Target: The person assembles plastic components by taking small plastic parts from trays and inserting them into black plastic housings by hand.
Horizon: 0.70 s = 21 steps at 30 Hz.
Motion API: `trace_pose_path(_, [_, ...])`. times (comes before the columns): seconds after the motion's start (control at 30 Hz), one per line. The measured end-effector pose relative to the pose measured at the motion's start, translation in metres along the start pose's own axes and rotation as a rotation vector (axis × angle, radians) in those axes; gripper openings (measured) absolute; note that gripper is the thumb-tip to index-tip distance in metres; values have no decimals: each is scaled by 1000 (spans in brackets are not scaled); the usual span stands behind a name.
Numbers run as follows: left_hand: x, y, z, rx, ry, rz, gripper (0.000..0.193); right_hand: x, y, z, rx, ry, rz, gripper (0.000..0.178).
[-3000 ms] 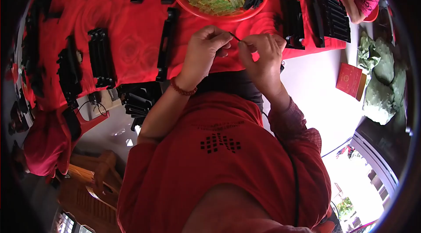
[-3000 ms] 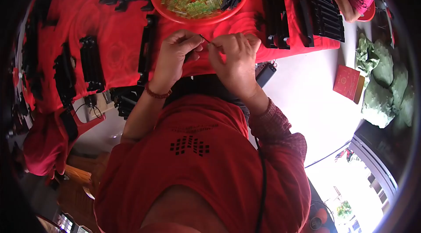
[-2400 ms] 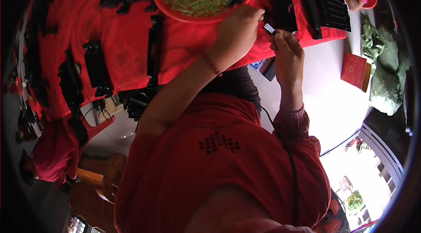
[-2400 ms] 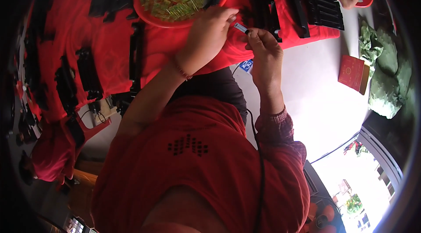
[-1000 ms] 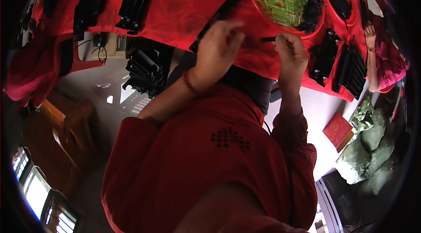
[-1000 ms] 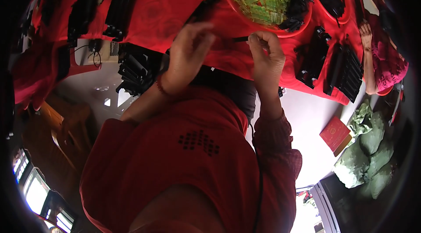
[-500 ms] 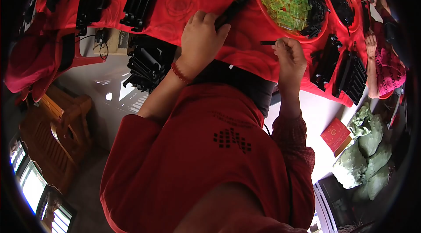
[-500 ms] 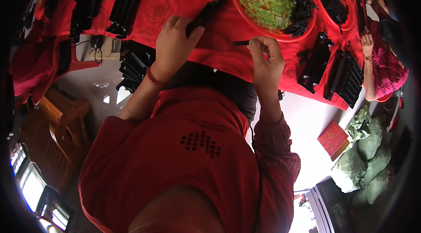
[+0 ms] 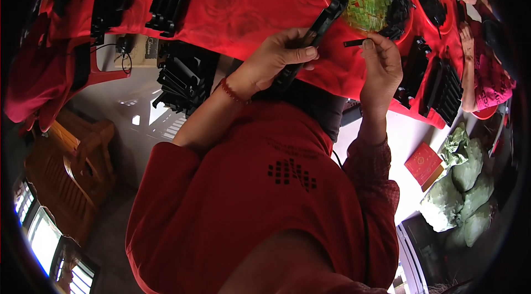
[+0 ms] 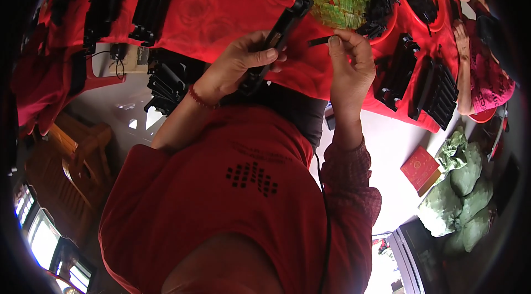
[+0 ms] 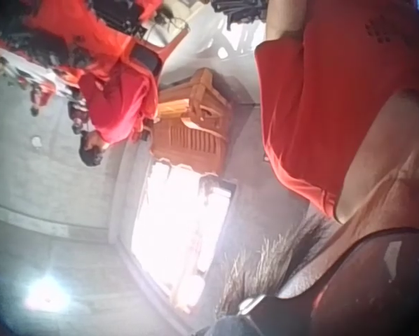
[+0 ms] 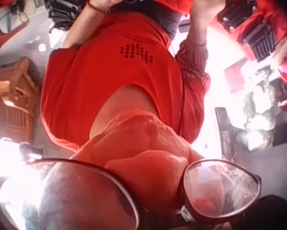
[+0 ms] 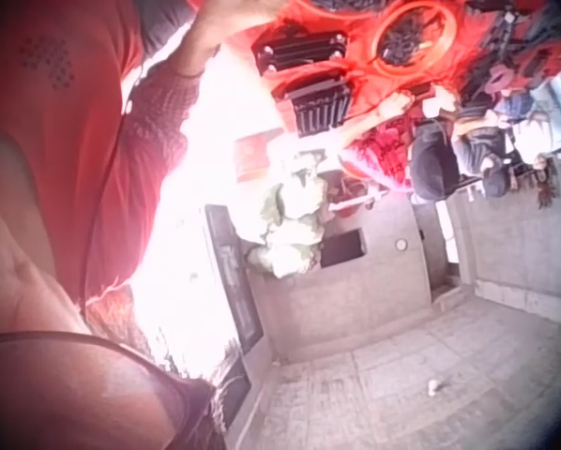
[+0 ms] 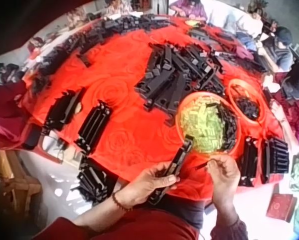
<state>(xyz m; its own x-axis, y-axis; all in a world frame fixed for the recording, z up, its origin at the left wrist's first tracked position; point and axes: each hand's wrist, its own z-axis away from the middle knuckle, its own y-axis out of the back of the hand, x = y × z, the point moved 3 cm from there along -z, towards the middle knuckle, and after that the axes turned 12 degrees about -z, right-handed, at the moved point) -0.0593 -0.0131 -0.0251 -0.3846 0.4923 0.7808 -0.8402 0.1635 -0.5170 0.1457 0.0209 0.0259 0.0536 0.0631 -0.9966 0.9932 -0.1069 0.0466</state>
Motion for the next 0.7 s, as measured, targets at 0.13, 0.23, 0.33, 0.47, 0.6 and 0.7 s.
trace_pose_path(0.13, [-5,0,-2,-7,10,-52,46,-2,-1,-1,-10,33,-38,12])
trace_pose_path(0.23, [-12,5,-8,-49,4,43,54,-2,-5,0,-6,32,-100,11])
trace_pose_path(0.33, [-16,7,-11,-93,70,196,56,-3,-7,0,17,8,-74,10])
trace_pose_path(0.47, [-17,7,-13,-127,52,208,51,-5,-16,1,-31,-3,-139,9])
trace_pose_path(0.6, [-18,8,-16,-134,44,210,51,-2,-32,2,-153,27,-142,7])
trace_pose_path(0.7, [-13,6,-13,-95,67,206,50,2,-44,6,-198,-77,-137,9])
